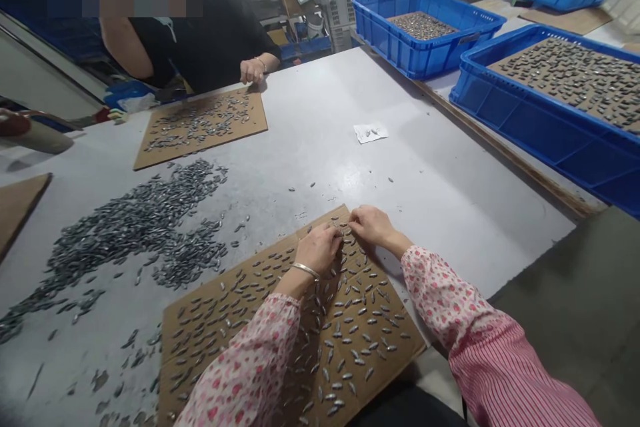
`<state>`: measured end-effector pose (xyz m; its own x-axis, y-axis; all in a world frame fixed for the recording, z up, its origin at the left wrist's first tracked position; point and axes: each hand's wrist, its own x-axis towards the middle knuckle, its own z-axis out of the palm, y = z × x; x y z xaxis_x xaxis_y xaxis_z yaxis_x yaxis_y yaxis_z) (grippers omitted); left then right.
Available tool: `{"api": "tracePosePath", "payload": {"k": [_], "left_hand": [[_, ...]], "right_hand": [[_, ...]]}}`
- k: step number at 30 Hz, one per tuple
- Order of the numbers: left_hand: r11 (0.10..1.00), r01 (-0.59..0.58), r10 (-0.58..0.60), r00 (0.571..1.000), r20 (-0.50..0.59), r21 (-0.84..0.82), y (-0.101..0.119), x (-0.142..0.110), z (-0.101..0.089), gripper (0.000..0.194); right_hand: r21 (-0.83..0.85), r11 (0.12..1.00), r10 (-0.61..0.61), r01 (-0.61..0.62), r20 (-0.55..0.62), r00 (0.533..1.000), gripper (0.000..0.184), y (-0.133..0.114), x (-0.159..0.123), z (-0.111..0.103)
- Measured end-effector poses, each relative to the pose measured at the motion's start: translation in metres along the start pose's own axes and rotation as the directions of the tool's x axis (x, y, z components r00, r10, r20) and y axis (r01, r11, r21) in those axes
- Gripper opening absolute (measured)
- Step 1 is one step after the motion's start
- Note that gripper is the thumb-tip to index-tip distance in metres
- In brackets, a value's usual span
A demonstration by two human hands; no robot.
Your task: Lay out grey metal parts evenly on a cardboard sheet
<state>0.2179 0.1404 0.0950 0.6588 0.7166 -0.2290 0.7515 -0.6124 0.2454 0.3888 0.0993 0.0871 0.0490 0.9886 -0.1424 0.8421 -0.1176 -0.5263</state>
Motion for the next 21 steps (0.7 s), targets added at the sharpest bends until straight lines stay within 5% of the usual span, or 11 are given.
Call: {"api": "tracePosePath", "payload": {"k": [5, 11, 16, 21], "left_hand": [[1.000, 0.018, -0.019, 0.998, -0.063, -0.020, -0.004, 0.003, 0.007, 0.020], [0.979, 0.134, -0.165, 0.964, -0.207, -0.156, -0.034, -0.006, 0.001, 0.025], [0.979, 0.101, -0.122, 0.986, -0.112, -0.177, -0.035, -0.026, -0.021, 0.023], [0.991, 0.045, -0.056, 0.995, -0.086, -0.125, -0.022, -0.029, -0.011, 0.023]], "right_hand": [[0.020, 0.996, -0.090, 0.090, 0.016, 0.996, 0.010, 0.010, -0.002, 0.012], [0.037, 0.993, -0.116, 0.116, -0.005, 0.993, 0.010, 0.007, -0.006, 0.012], [0.034, 0.982, -0.185, 0.185, -0.020, 0.983, 0.010, 0.001, -0.007, 0.019], [-0.092, 0.952, -0.293, 0.294, 0.017, 0.956, 0.013, -0.015, -0.006, 0.026]]}}
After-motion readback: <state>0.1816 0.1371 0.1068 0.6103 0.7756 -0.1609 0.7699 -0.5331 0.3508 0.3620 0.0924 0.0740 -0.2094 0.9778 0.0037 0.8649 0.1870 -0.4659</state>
